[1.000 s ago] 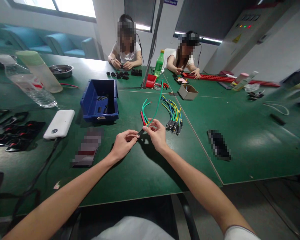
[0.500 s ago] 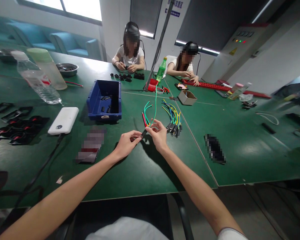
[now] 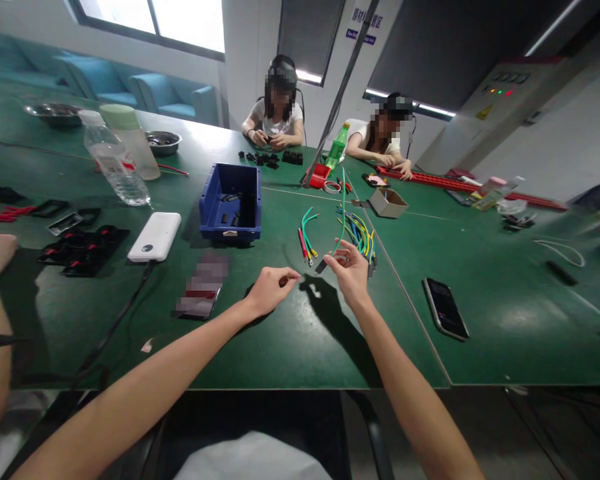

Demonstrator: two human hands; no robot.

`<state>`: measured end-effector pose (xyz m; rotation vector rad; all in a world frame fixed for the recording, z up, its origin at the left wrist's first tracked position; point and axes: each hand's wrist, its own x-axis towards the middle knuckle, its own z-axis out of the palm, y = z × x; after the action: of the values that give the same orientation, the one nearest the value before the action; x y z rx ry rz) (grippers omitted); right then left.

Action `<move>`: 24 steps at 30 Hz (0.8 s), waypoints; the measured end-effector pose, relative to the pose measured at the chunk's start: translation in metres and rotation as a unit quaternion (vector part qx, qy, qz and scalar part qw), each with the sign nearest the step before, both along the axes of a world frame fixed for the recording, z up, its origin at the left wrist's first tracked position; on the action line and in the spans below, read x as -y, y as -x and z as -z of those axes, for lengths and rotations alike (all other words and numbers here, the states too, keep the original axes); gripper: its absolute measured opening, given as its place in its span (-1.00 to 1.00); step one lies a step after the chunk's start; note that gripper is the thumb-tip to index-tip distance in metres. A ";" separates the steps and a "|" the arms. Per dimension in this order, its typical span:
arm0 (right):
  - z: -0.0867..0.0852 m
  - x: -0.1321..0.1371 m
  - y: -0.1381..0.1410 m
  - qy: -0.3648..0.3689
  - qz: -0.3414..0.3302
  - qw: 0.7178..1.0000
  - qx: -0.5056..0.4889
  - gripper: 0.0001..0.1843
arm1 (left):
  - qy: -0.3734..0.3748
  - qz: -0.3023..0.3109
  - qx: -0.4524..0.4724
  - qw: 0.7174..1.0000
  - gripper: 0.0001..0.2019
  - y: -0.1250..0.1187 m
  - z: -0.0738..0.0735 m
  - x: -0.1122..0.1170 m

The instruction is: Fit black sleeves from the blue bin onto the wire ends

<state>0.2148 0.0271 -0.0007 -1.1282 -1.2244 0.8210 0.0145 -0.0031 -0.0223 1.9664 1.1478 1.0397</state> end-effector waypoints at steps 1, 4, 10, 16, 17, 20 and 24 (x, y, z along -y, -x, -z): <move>-0.002 0.001 -0.004 0.001 0.002 1.000 0.004 -0.43 | -0.011 0.000 -0.013 1.000 -0.83 0.000 0.001 0.000; -0.007 0.003 -0.018 0.001 0.021 1.000 0.013 -0.42 | -0.043 -0.004 -0.054 0.998 -0.82 0.002 0.003 0.000; -0.014 0.009 -0.057 0.022 0.087 0.993 0.080 -0.38 | -0.067 -0.012 -0.138 0.988 -0.83 0.003 0.006 -0.001; -0.021 0.003 -0.094 0.046 0.143 0.975 0.166 -0.32 | -0.058 0.005 -0.193 0.979 -0.79 0.003 0.007 -0.001; -0.022 0.000 -0.099 0.047 0.152 0.971 0.177 -0.32 | -0.059 0.008 -0.196 0.979 -0.79 0.003 0.007 0.000; -0.024 -0.012 -0.111 0.055 0.173 0.963 0.197 -0.35 | -0.068 0.022 -0.196 0.978 -0.77 0.004 0.007 0.000; -0.025 -0.023 -0.118 0.074 0.190 0.958 0.202 -0.40 | -0.091 0.040 -0.176 0.979 -0.74 0.005 0.007 0.000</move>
<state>0.3328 0.0504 0.0247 -1.6509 -1.2294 0.4035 0.0090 -0.0029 -0.0292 2.3917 1.1777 0.7962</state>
